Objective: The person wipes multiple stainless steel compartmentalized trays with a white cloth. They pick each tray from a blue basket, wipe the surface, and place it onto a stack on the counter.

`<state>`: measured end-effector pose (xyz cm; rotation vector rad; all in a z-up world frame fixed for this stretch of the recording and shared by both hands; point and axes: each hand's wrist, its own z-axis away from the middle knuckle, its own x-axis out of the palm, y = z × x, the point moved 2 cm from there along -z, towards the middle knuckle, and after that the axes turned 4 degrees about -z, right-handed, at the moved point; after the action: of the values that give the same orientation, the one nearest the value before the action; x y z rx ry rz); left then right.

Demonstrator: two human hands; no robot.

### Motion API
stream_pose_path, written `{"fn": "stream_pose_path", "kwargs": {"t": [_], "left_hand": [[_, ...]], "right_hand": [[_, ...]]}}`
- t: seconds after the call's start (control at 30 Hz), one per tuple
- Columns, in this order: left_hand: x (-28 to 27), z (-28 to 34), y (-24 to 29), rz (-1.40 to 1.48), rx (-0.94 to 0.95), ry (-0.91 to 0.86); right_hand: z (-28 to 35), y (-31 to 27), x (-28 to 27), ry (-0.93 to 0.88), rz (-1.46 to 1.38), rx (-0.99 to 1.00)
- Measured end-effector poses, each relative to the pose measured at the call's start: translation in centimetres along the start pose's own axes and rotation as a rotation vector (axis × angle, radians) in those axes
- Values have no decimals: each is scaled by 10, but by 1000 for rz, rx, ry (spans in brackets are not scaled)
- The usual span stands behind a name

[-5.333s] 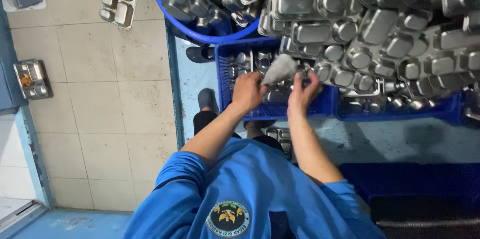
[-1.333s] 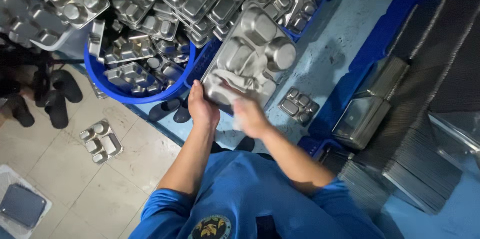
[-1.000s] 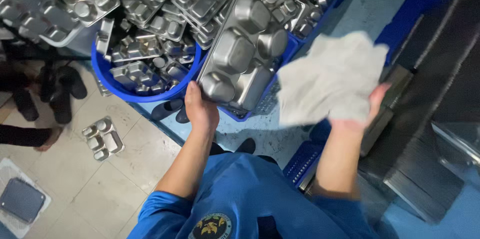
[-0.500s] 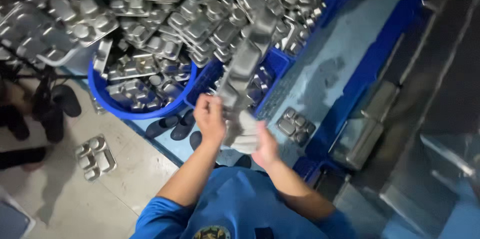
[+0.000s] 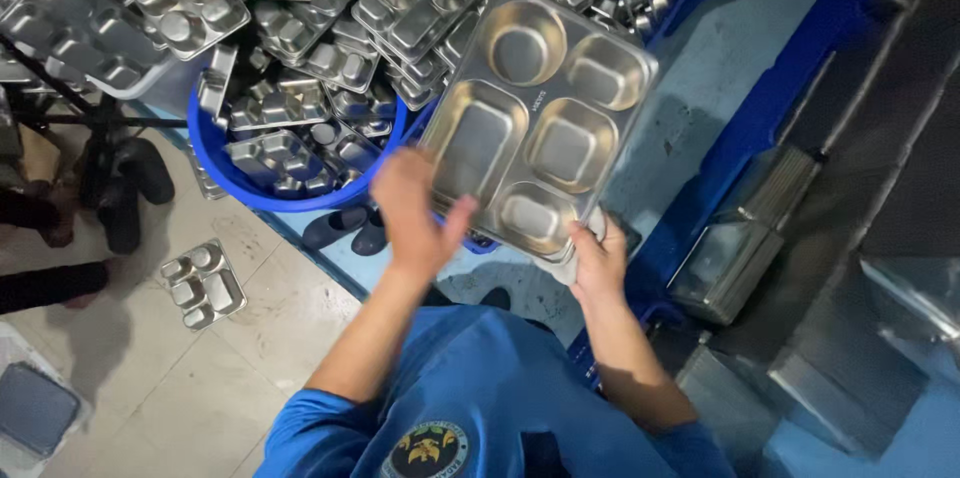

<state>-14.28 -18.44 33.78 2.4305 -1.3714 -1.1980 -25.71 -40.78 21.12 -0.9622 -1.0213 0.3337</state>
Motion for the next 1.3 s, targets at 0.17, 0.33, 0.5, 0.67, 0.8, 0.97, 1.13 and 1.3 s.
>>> {"fn": "stream_pose_path", "kwargs": {"t": [0.17,0.33,0.5,0.67,0.8,0.97,1.13,1.3], "left_hand": [[23,7,-83,1190,-822,-456],[52,40,-98,1408,-896,-571],[62,52,-102,1355,-805,-555],[64,31,-113,1308,-641,-591],[53,9,-121,1311,-607,-746],[37,-47,-128,1202,-311,-1254],[69,-76,-121,833,-45,-1554],[165,-26,-134,721,-6,-1296]], "right_hand": [[8,-7,-24,27,131,-47],[1,-10,-25,113,444,-171],[7,-21,-31,253,507,-222],[1,-29,-18,288,183,-400],[4,-36,0,288,155,-419],[30,-56,13,358,145,-418],[82,-36,6,471,812,-44],[172,45,-23,813,756,-34]]}}
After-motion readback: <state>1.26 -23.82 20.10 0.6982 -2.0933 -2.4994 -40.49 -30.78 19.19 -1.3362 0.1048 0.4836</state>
